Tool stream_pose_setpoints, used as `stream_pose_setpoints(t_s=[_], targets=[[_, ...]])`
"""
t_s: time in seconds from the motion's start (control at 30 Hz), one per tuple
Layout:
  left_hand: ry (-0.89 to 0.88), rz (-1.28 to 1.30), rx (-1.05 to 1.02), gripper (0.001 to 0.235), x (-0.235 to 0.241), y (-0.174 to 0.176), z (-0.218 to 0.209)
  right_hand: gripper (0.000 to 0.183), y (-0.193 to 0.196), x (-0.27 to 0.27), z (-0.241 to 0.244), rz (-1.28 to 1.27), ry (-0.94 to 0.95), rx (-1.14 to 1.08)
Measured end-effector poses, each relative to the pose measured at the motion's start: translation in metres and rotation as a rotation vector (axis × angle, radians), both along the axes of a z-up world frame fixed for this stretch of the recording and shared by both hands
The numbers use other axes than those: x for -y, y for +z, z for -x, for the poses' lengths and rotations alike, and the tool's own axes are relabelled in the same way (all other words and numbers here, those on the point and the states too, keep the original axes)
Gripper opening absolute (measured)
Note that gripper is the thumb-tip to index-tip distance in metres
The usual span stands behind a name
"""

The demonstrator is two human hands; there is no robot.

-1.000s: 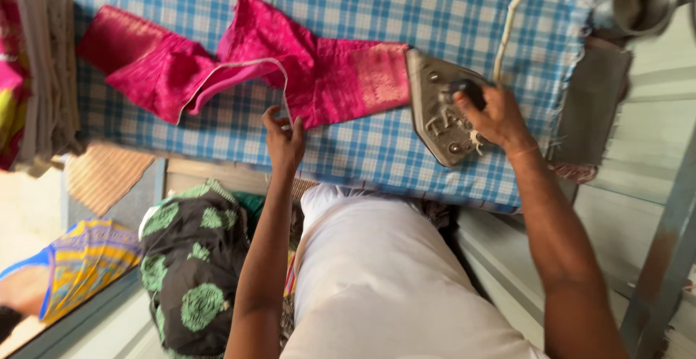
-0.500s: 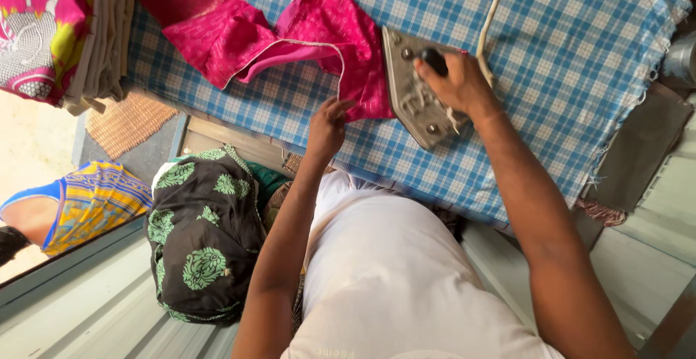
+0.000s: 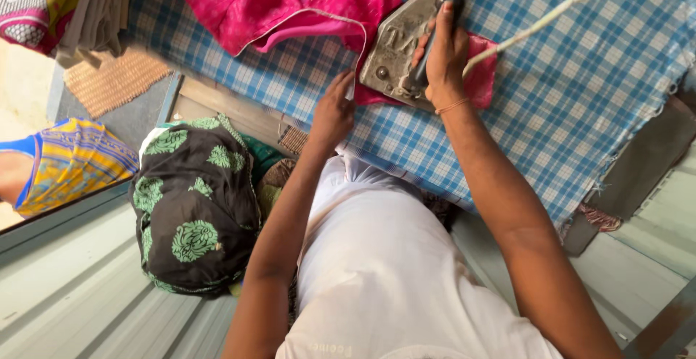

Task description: The person irons a pink blouse on a checkered ironing board. They repeatedly smooth the fabric with their hands, move the garment to different positions, and use a metal iron to press various sections of the blouse.

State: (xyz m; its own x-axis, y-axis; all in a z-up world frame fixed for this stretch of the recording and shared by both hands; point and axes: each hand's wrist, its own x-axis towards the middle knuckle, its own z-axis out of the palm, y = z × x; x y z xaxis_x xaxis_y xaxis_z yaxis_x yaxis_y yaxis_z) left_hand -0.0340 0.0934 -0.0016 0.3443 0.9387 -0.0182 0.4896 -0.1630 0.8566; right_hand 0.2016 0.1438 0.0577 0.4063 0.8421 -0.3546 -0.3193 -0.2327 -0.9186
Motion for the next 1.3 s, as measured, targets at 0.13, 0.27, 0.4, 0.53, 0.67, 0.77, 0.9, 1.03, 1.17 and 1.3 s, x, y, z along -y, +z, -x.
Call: stream_pose_setpoints(t_s=[0.13, 0.27, 0.4, 0.53, 0.67, 0.77, 0.9, 1.03, 1.17, 1.3], targets=[[0.119, 0.028, -0.078, 0.045, -0.001, 0.003, 0.047, 0.046, -0.001, 0.02, 0.022, 0.065, -0.046, -0.069], [0.305, 0.17, 0.018, 0.027, 0.025, -0.004, 0.093, 0.044, -0.01, 0.029, 0.048, 0.039, -0.066, -0.087], [0.352, 0.156, -0.087, 0.019, 0.042, 0.001, 0.099, 0.043, -0.01, 0.02, 0.063, -0.097, -0.16, 0.026], [0.348, 0.155, -0.09, 0.02, 0.045, 0.005, 0.088, 0.046, -0.004, 0.015, 0.052, 0.003, -0.022, 0.147], [0.248, 0.156, -0.137, 0.021, 0.048, 0.012, 0.074, 0.047, 0.004, -0.007, 0.012, 0.004, 0.206, 0.28], [0.158, 0.077, -0.124, 0.023, 0.041, 0.022, 0.052, 0.042, 0.011, -0.029, -0.035, -0.015, 0.406, 0.289], [0.078, 0.021, -0.14, 0.026, 0.062, 0.029, 0.039, 0.045, 0.01, -0.008, -0.075, 0.026, 0.554, 0.277], [0.09, 0.066, -0.094, 0.023, 0.075, 0.015, 0.034, 0.045, 0.027, 0.042, -0.106, 0.161, 0.469, 0.327], [0.156, 0.146, 0.03, 0.033, 0.084, -0.011, 0.06, 0.045, 0.03, 0.112, -0.142, 0.214, 0.322, 0.305], [0.419, 0.303, 0.084, 0.024, 0.068, -0.024, 0.1, 0.048, 0.036, 0.17, -0.177, 0.29, 0.173, 0.267]])
